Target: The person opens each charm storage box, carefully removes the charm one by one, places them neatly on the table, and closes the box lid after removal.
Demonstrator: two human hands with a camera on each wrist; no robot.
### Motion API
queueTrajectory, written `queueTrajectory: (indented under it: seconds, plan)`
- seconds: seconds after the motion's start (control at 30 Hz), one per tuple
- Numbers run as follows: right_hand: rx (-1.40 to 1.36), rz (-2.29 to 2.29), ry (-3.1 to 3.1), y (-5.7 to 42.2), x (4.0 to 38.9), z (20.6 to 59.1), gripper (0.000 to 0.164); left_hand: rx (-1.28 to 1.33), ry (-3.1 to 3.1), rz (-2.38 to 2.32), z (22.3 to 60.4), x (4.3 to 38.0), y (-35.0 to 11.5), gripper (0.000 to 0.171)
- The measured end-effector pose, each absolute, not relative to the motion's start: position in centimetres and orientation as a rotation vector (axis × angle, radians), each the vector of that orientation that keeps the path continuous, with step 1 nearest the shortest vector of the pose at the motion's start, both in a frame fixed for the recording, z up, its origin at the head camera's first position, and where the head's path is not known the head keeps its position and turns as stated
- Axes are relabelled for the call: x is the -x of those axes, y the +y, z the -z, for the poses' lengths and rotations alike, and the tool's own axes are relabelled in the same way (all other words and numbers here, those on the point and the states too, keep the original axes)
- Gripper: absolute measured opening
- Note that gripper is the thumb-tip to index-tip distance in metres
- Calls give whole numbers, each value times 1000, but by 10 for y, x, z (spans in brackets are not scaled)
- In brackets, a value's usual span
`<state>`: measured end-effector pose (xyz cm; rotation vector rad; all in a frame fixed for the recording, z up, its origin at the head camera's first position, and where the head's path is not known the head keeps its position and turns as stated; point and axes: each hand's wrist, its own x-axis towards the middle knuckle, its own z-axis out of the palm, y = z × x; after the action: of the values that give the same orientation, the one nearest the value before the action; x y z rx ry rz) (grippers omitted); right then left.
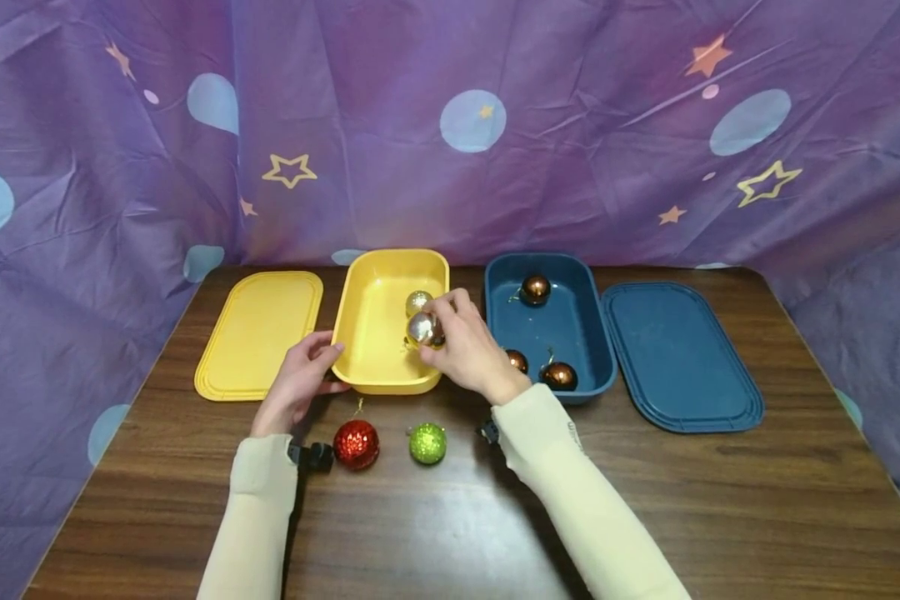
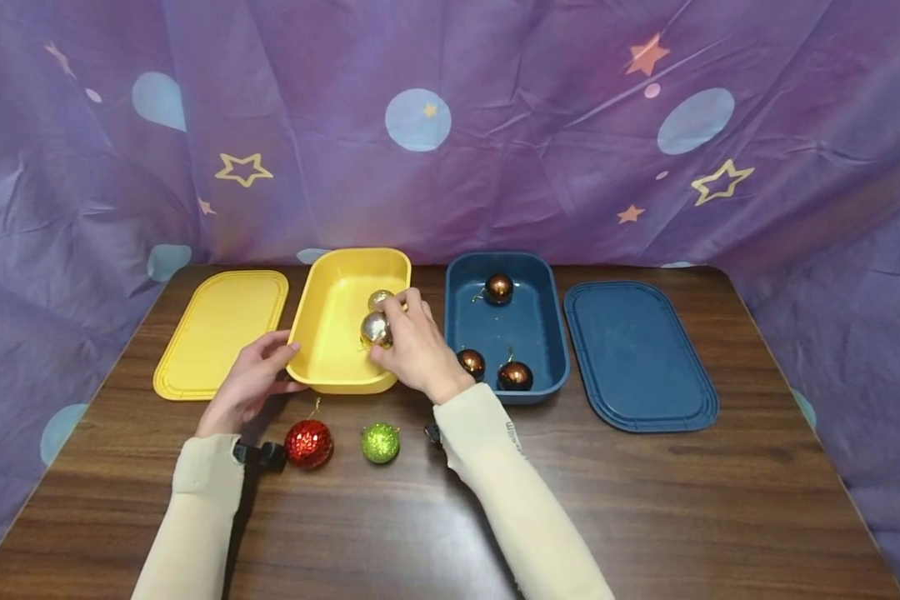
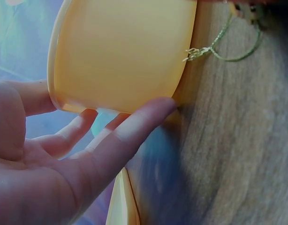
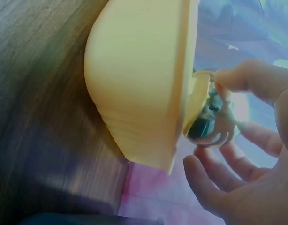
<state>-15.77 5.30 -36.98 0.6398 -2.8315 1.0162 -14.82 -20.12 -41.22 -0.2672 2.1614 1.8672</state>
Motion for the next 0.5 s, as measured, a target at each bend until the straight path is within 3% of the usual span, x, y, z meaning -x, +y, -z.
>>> queueTrajectory:
  seconds: [0.27, 0.5]
  plan:
    - [-625, -1035, -2793, 60, 153, 365, 51, 263, 2158, -1867, 412, 148, -201, 49]
    - [-618, -1029, -2750, 67, 146, 361, 62, 271, 2161, -1856, 412, 148, -201, 49]
